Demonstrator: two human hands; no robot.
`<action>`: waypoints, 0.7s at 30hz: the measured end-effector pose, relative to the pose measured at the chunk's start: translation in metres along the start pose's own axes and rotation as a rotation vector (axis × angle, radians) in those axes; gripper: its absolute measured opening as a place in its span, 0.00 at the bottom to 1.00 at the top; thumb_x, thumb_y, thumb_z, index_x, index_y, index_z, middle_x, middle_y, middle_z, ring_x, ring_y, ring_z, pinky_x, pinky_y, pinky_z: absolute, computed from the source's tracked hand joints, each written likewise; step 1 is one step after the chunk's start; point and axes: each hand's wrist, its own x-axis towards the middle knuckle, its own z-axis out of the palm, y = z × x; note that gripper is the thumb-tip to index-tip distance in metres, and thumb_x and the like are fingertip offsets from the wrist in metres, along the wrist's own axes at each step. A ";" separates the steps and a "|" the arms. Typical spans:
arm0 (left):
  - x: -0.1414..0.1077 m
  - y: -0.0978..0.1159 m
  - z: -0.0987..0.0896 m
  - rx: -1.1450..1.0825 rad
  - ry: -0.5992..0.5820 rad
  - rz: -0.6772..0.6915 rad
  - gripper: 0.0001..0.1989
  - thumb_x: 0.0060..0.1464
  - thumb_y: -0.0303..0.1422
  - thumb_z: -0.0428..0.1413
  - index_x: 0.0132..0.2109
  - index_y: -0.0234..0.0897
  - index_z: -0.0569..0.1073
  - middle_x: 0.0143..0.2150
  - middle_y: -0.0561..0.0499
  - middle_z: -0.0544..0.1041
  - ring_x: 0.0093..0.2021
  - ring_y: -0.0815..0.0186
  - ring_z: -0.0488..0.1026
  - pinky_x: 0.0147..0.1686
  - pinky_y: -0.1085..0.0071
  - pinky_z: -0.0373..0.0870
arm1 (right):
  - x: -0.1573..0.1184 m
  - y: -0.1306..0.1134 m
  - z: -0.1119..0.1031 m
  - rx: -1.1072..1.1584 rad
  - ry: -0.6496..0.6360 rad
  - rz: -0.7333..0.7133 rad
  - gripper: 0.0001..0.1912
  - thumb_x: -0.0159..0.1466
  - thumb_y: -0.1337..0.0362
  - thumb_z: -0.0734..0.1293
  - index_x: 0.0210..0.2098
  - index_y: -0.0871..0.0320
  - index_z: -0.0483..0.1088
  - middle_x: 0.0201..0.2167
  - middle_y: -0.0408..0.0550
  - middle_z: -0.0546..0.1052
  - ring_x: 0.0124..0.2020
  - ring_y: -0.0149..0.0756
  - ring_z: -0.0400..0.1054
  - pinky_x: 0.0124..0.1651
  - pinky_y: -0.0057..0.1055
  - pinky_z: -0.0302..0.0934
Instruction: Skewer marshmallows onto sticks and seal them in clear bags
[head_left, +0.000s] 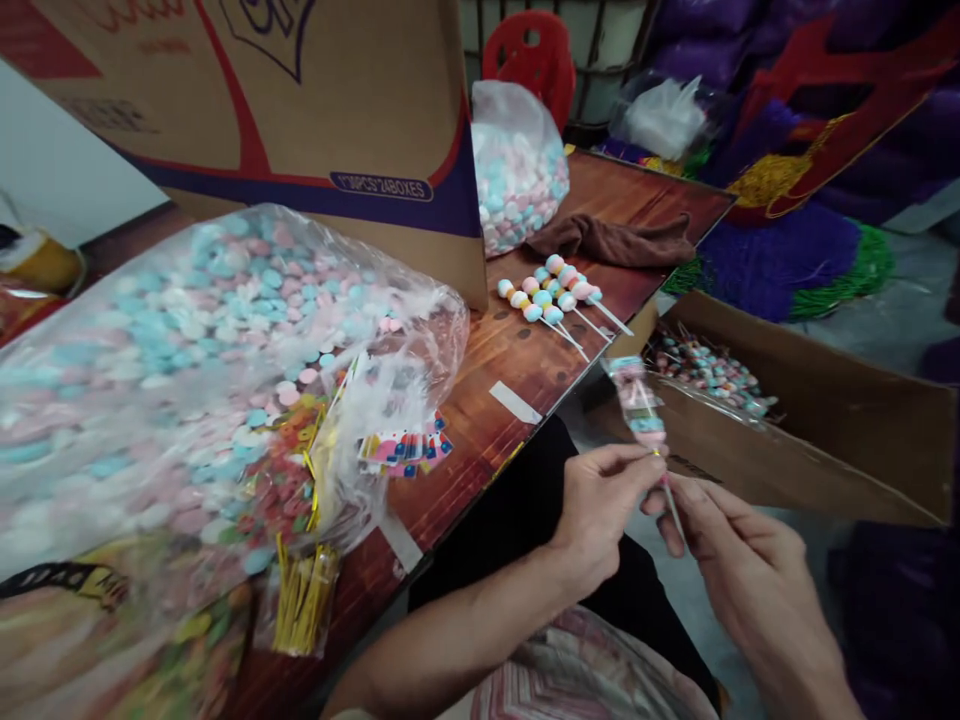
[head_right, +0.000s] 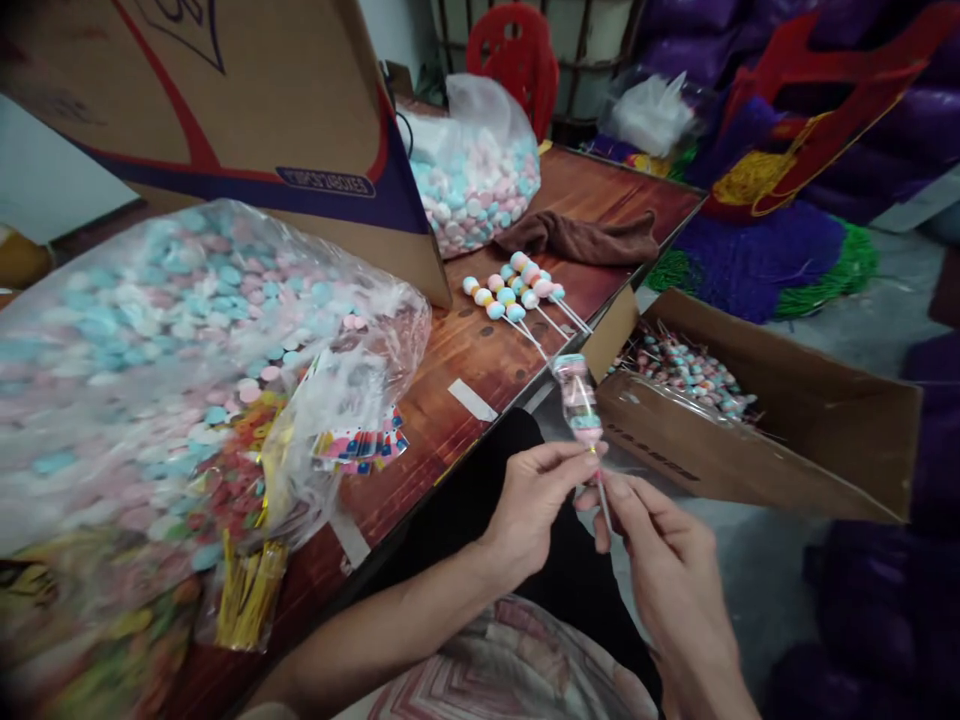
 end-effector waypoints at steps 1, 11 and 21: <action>0.002 -0.002 0.002 0.058 -0.017 0.032 0.14 0.42 0.39 0.67 0.32 0.32 0.81 0.22 0.52 0.71 0.20 0.72 0.62 0.24 0.70 0.59 | 0.001 0.004 -0.002 0.070 -0.020 0.046 0.15 0.60 0.50 0.75 0.31 0.56 0.79 0.25 0.46 0.73 0.23 0.31 0.61 0.27 0.30 0.58; -0.027 0.085 -0.109 0.833 0.283 0.657 0.06 0.54 0.33 0.61 0.36 0.44 0.84 0.40 0.46 0.83 0.44 0.57 0.76 0.53 0.60 0.68 | 0.108 0.014 -0.047 0.387 0.159 -0.007 0.14 0.53 0.44 0.78 0.27 0.46 0.80 0.30 0.50 0.77 0.19 0.28 0.59 0.24 0.45 0.50; -0.038 0.138 -0.230 1.323 0.421 0.730 0.15 0.51 0.33 0.62 0.47 0.44 0.82 0.50 0.46 0.79 0.49 0.58 0.74 0.52 0.62 0.67 | 0.058 0.007 0.095 0.184 -0.288 -0.126 0.09 0.62 0.57 0.71 0.35 0.56 0.78 0.25 0.45 0.74 0.23 0.32 0.61 0.27 0.32 0.55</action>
